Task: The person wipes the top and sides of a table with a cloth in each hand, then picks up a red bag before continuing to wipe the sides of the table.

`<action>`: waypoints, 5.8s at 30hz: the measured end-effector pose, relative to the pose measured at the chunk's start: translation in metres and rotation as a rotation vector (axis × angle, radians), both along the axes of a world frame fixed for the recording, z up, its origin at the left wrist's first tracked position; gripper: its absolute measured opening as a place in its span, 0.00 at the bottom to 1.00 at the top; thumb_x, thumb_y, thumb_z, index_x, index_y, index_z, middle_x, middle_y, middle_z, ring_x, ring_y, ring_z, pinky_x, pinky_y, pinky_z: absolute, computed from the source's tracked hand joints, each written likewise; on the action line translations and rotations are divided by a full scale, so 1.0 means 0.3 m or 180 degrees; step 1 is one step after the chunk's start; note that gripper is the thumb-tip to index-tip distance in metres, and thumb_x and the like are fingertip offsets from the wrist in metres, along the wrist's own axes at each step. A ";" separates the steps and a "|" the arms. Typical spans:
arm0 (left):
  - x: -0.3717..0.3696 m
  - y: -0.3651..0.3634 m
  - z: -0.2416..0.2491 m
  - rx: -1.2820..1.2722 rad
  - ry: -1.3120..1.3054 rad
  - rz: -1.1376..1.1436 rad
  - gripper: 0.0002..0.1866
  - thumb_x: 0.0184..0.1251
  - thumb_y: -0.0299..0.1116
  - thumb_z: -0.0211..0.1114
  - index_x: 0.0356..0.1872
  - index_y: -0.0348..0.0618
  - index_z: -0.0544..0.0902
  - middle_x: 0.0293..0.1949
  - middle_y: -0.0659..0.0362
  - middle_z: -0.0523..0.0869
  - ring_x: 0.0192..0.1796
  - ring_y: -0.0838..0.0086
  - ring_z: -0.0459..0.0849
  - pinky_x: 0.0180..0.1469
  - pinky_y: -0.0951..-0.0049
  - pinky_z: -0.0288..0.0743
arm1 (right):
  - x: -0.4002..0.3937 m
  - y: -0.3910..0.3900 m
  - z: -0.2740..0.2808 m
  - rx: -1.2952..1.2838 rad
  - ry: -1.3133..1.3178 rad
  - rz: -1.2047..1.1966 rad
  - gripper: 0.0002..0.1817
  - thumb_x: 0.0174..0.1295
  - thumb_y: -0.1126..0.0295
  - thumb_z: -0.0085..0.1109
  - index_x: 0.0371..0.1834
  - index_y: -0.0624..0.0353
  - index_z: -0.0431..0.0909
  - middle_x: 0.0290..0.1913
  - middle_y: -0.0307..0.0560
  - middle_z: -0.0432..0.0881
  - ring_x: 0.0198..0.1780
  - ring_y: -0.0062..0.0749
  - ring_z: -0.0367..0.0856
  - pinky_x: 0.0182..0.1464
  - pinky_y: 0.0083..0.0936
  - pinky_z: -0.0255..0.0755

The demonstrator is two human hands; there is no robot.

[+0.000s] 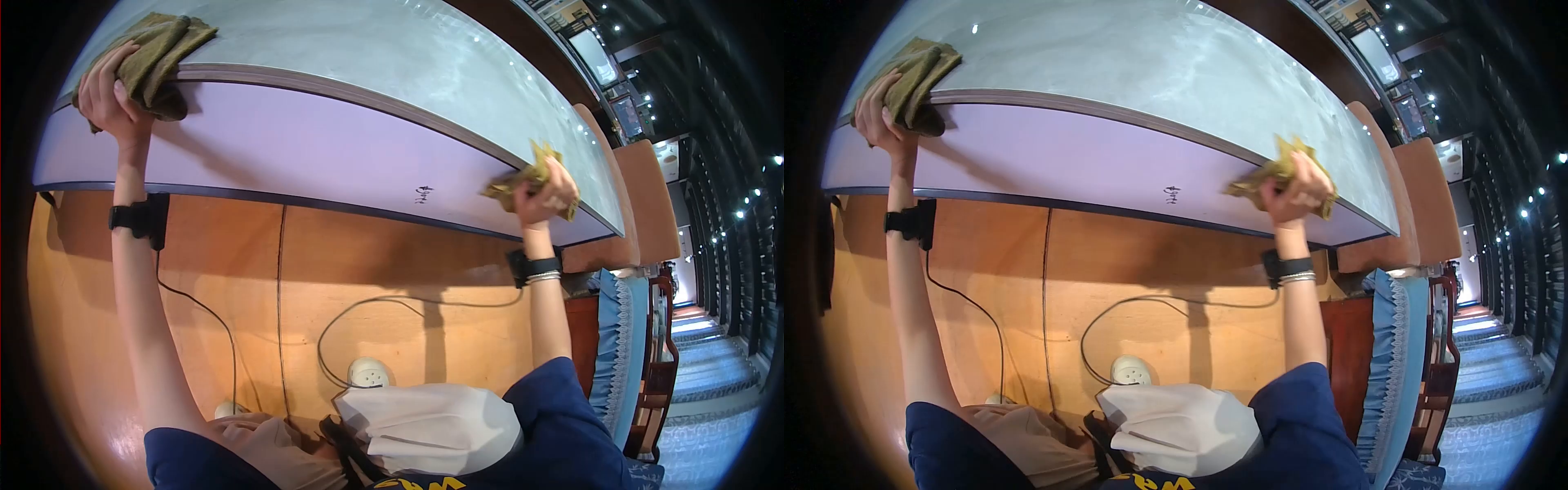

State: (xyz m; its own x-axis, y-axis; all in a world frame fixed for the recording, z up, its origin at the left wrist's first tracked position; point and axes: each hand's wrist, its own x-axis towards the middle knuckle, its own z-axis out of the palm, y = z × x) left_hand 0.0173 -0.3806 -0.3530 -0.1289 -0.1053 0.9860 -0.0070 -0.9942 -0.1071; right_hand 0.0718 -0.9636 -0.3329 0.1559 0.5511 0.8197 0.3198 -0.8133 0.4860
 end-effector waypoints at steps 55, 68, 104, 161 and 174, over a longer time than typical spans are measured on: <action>-0.111 -0.450 -0.408 0.0717 0.2586 -0.1644 0.15 0.58 0.40 0.56 0.45 0.50 0.77 0.44 0.57 0.77 0.45 0.63 0.76 0.48 0.65 0.69 | -0.034 0.802 0.013 0.0680 -0.0295 0.1033 0.13 0.46 0.68 0.49 0.34 0.48 0.81 0.36 0.29 0.85 0.33 0.24 0.81 0.38 0.20 0.69; -0.155 -0.531 -0.384 0.0432 0.2927 -0.1239 0.10 0.47 0.32 0.59 0.33 0.46 0.76 0.35 0.60 0.74 0.41 0.66 0.74 0.41 0.69 0.68 | -0.030 0.798 0.007 0.0724 -0.0219 0.1097 0.13 0.47 0.67 0.50 0.36 0.47 0.82 0.37 0.28 0.84 0.35 0.21 0.81 0.40 0.19 0.69; 0.039 -0.229 -0.462 0.0670 0.1631 -0.0225 0.31 0.44 0.42 0.69 0.54 0.50 0.74 0.54 0.50 0.72 0.57 0.48 0.67 0.56 0.48 0.59 | -0.024 0.804 0.021 0.0971 -0.0168 0.1667 0.15 0.42 0.65 0.52 0.35 0.51 0.78 0.35 0.37 0.82 0.35 0.31 0.79 0.39 0.27 0.68; -0.026 -0.252 -0.281 -0.0497 0.0624 -0.0150 0.18 0.34 0.30 0.65 0.35 0.45 0.79 0.38 0.55 0.73 0.37 0.58 0.70 0.35 0.60 0.64 | -0.034 0.801 0.008 0.0801 -0.0053 0.1185 0.14 0.49 0.68 0.49 0.38 0.47 0.80 0.38 0.30 0.84 0.36 0.27 0.81 0.41 0.23 0.69; -0.082 -0.252 -0.224 0.0601 0.1191 -0.0034 0.05 0.40 0.34 0.59 0.22 0.55 0.73 0.29 0.65 0.71 0.32 0.72 0.71 0.27 0.75 0.65 | -0.040 0.798 0.003 0.0734 -0.0015 0.1087 0.15 0.48 0.69 0.48 0.39 0.47 0.80 0.39 0.30 0.84 0.37 0.26 0.81 0.40 0.24 0.69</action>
State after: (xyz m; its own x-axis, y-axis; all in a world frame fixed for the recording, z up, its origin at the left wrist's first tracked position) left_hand -0.0072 -0.4563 -0.4201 0.2325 -0.2893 0.9286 -0.0902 -0.9570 -0.2756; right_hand 0.0599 -0.7243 -0.3321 -0.0083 0.3722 0.9281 0.5885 -0.7486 0.3055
